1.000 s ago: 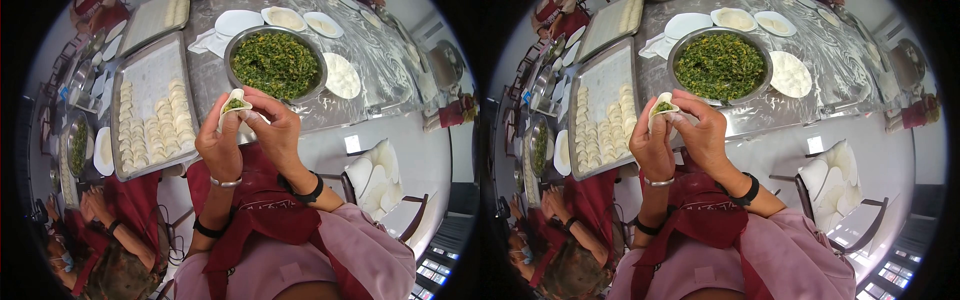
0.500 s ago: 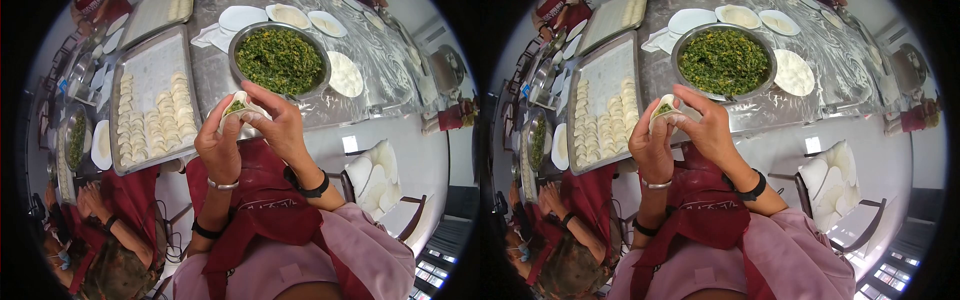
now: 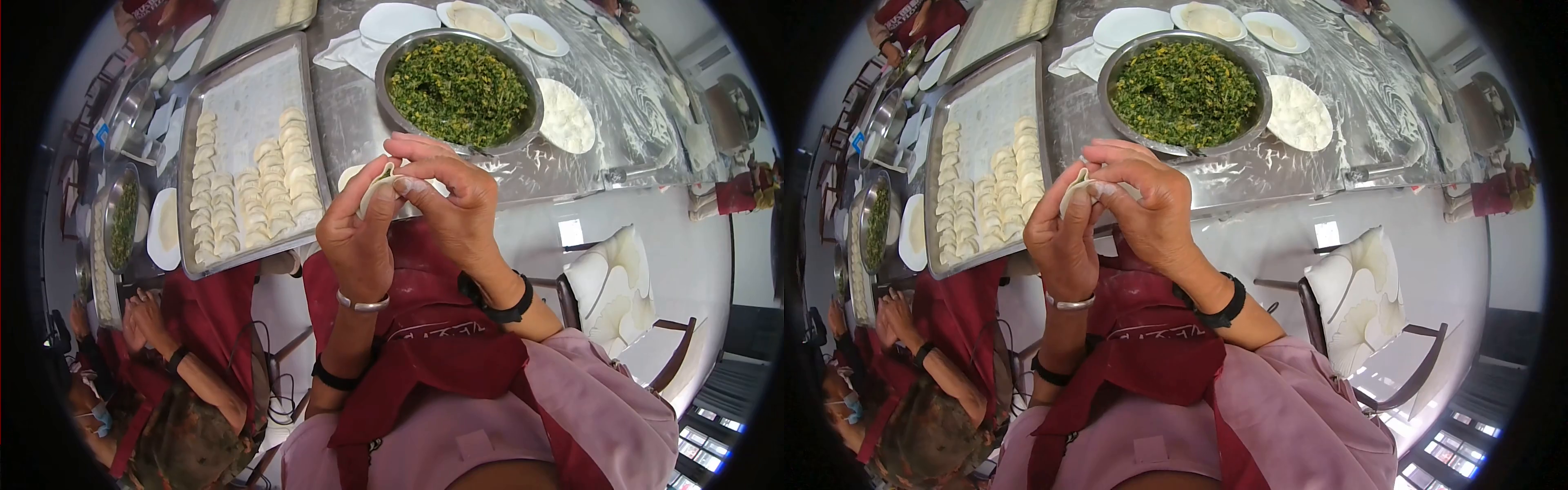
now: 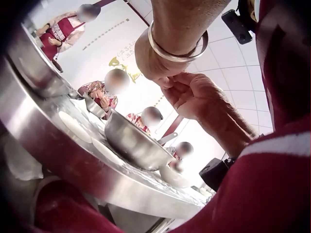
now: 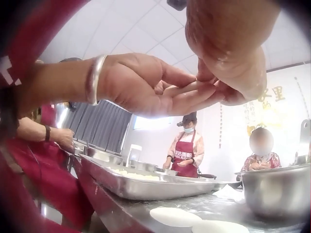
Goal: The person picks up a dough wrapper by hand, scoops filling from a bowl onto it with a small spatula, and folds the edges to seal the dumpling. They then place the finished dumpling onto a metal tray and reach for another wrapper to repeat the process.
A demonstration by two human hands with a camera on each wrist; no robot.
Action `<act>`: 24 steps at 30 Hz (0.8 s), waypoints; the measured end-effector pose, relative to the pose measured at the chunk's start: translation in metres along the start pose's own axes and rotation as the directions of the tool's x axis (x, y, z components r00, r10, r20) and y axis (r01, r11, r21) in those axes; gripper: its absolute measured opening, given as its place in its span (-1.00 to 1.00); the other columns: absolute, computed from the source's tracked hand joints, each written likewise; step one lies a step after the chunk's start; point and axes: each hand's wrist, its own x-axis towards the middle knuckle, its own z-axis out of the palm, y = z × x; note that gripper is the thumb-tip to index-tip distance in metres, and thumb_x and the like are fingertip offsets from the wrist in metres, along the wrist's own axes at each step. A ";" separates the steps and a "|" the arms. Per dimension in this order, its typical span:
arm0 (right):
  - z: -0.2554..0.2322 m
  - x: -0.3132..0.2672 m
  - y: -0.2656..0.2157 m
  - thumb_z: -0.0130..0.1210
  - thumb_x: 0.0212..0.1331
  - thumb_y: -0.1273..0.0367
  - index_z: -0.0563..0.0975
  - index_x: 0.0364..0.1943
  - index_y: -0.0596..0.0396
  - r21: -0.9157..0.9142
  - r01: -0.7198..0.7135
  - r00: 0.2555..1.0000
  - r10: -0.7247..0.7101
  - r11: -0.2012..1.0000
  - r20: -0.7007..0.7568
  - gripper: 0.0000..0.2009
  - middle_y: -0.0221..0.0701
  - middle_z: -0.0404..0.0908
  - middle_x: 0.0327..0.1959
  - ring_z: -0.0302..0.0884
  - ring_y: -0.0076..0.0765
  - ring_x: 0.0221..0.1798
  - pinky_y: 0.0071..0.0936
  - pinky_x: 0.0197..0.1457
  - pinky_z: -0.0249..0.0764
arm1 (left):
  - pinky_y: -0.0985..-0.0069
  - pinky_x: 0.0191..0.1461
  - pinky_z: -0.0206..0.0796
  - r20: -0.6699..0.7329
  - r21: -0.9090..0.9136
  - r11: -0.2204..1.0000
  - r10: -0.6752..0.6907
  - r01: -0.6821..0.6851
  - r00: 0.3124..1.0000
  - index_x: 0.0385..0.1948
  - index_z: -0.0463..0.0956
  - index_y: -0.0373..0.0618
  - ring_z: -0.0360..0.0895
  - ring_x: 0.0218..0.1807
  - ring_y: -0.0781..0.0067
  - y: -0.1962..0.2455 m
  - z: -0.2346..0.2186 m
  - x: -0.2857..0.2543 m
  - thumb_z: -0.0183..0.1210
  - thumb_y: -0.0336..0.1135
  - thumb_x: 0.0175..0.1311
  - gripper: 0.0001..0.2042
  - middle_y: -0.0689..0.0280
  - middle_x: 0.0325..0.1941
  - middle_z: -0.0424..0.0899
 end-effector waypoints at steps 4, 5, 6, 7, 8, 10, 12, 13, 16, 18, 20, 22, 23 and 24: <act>-0.002 -0.003 0.005 0.24 0.00 0.54 0.66 -0.26 0.17 -0.022 0.052 0.999 -0.051 0.998 0.008 -0.82 -0.17 0.67 -0.04 0.55 -0.10 0.14 -0.31 0.19 0.44 | 0.54 0.08 0.53 0.030 0.078 0.997 -0.005 0.003 1.000 0.11 0.42 -0.46 0.59 0.02 0.39 -0.001 -0.005 -0.001 0.08 -0.46 0.38 -0.67 0.05 0.06 0.58; -0.003 -0.004 0.006 0.24 0.00 0.54 0.66 -0.24 0.17 -0.044 0.060 0.998 -0.059 0.997 0.017 -0.81 -0.16 0.67 -0.03 0.55 -0.10 0.14 -0.31 0.19 0.44 | 0.52 0.09 0.53 0.034 0.072 0.997 -0.011 0.008 0.999 0.12 0.41 -0.46 0.59 0.04 0.36 -0.001 -0.005 -0.002 0.07 -0.47 0.38 -0.67 0.04 0.07 0.58; -0.005 -0.004 0.006 0.25 0.00 0.54 0.66 -0.21 0.17 -0.070 0.043 0.999 -0.040 0.997 0.034 -0.78 -0.15 0.66 -0.01 0.54 -0.10 0.15 -0.31 0.20 0.44 | 0.51 0.10 0.53 0.038 0.065 0.998 -0.016 0.014 0.999 0.13 0.39 -0.47 0.59 0.05 0.34 -0.001 -0.006 -0.002 0.06 -0.47 0.39 -0.66 0.03 0.07 0.57; -0.007 -0.004 0.005 0.25 0.00 0.53 0.65 -0.18 0.18 -0.096 0.025 0.999 -0.020 0.995 0.050 -0.76 -0.14 0.65 0.01 0.54 -0.10 0.16 -0.31 0.20 0.43 | 0.49 0.11 0.52 0.041 0.059 0.998 -0.022 0.020 0.999 0.14 0.38 -0.47 0.59 0.06 0.31 -0.001 -0.007 -0.002 0.05 -0.48 0.39 -0.66 0.02 0.08 0.57; -0.008 -0.004 0.004 0.26 0.00 0.53 0.65 -0.15 0.18 -0.123 0.006 0.998 0.002 0.992 0.065 -0.74 -0.14 0.64 0.04 0.53 -0.10 0.18 -0.32 0.21 0.42 | 0.48 0.12 0.52 0.051 0.041 0.999 -0.031 0.029 0.998 0.16 0.36 -0.47 0.58 0.08 0.30 0.000 -0.007 -0.003 0.04 -0.48 0.39 -0.65 0.01 0.08 0.56; -0.007 -0.004 -0.001 0.26 0.00 0.52 0.64 -0.10 0.19 0.016 -0.184 0.981 0.182 0.983 0.072 -0.70 -0.13 0.62 0.07 0.51 -0.10 0.21 -0.32 0.24 0.40 | 0.46 0.14 0.51 0.072 0.004 0.999 -0.050 0.050 0.996 0.19 0.32 -0.47 0.58 0.10 0.26 0.003 -0.006 -0.004 0.00 -0.49 0.41 -0.63 0.00 0.10 0.55; -0.005 -0.005 -0.002 0.26 0.00 0.52 0.64 -0.10 0.20 0.118 -0.265 0.962 0.255 0.957 0.094 -0.69 -0.14 0.61 0.08 0.49 -0.12 0.23 -0.33 0.26 0.38 | 0.46 0.15 0.50 0.089 0.047 0.998 -0.055 0.051 0.995 0.22 0.29 -0.48 0.58 0.08 0.29 0.001 -0.007 -0.007 -0.03 -0.50 0.42 -0.62 0.01 0.10 0.55; -0.004 -0.006 0.001 0.26 0.00 0.53 0.64 -0.12 0.20 0.152 -0.254 0.965 0.240 0.955 0.104 -0.71 -0.15 0.62 0.08 0.49 -0.13 0.23 -0.33 0.27 0.38 | 0.47 0.15 0.49 0.097 0.069 0.996 -0.057 0.050 0.994 0.23 0.27 -0.48 0.58 0.07 0.31 0.001 -0.008 -0.008 -0.04 -0.50 0.42 -0.61 0.02 0.10 0.55; -0.002 -0.009 0.007 0.25 -0.02 0.54 0.66 -0.19 0.20 0.167 -0.190 0.979 0.174 0.968 0.106 -0.76 -0.15 0.63 0.06 0.49 -0.13 0.23 -0.33 0.27 0.39 | 0.48 0.15 0.48 0.122 0.172 0.983 -0.086 0.064 0.989 0.23 0.28 -0.47 0.58 0.05 0.37 0.005 -0.013 -0.009 -0.07 -0.48 0.43 -0.61 0.05 0.08 0.55; -0.002 -0.010 0.011 0.24 -0.03 0.55 0.67 -0.24 0.19 0.123 -0.120 0.988 0.106 0.985 0.114 -0.79 -0.15 0.64 0.04 0.50 -0.11 0.22 -0.32 0.26 0.39 | 0.49 0.14 0.49 0.140 0.169 0.979 -0.137 0.112 0.981 0.23 0.29 -0.46 0.58 0.05 0.40 0.010 -0.013 -0.009 -0.07 -0.46 0.43 -0.61 0.07 0.07 0.56; -0.004 -0.010 0.014 0.23 -0.04 0.56 0.67 -0.28 0.18 0.054 -0.032 0.990 0.024 0.998 0.137 -0.82 -0.16 0.65 0.03 0.51 -0.09 0.22 -0.31 0.26 0.39 | 0.49 0.13 0.49 0.178 0.181 0.971 -0.186 0.154 0.966 0.23 0.30 -0.45 0.57 0.05 0.41 0.013 -0.016 -0.007 -0.07 -0.46 0.43 -0.62 0.08 0.06 0.56; -0.005 -0.011 0.014 0.22 -0.05 0.58 0.67 -0.28 0.17 0.041 0.011 0.988 -0.017 0.999 0.152 -0.80 -0.17 0.66 0.01 0.50 -0.07 0.23 -0.29 0.27 0.39 | 0.49 0.13 0.49 0.234 0.207 0.960 -0.233 0.186 0.944 0.23 0.31 -0.43 0.57 0.06 0.41 0.015 -0.021 -0.004 -0.08 -0.45 0.43 -0.62 0.08 0.07 0.56; -0.005 -0.011 0.014 0.21 -0.05 0.58 0.67 -0.27 0.17 0.034 0.033 0.986 -0.038 0.999 0.159 -0.80 -0.18 0.66 -0.01 0.49 -0.06 0.23 -0.29 0.27 0.39 | 0.50 0.13 0.49 0.242 0.226 0.954 -0.251 0.197 0.937 0.22 0.32 -0.43 0.57 0.06 0.42 0.016 -0.024 -0.003 -0.06 -0.46 0.41 -0.62 0.08 0.08 0.56; -0.007 -0.012 0.014 0.21 -0.05 0.58 0.67 -0.27 0.17 0.000 0.025 0.984 -0.024 1.000 0.174 -0.79 -0.18 0.65 0.01 0.49 -0.06 0.24 -0.28 0.28 0.39 | 0.50 0.13 0.49 0.248 0.245 0.947 -0.267 0.207 0.931 0.21 0.34 -0.43 0.56 0.06 0.43 0.016 -0.027 -0.001 -0.04 -0.47 0.39 -0.62 0.08 0.08 0.56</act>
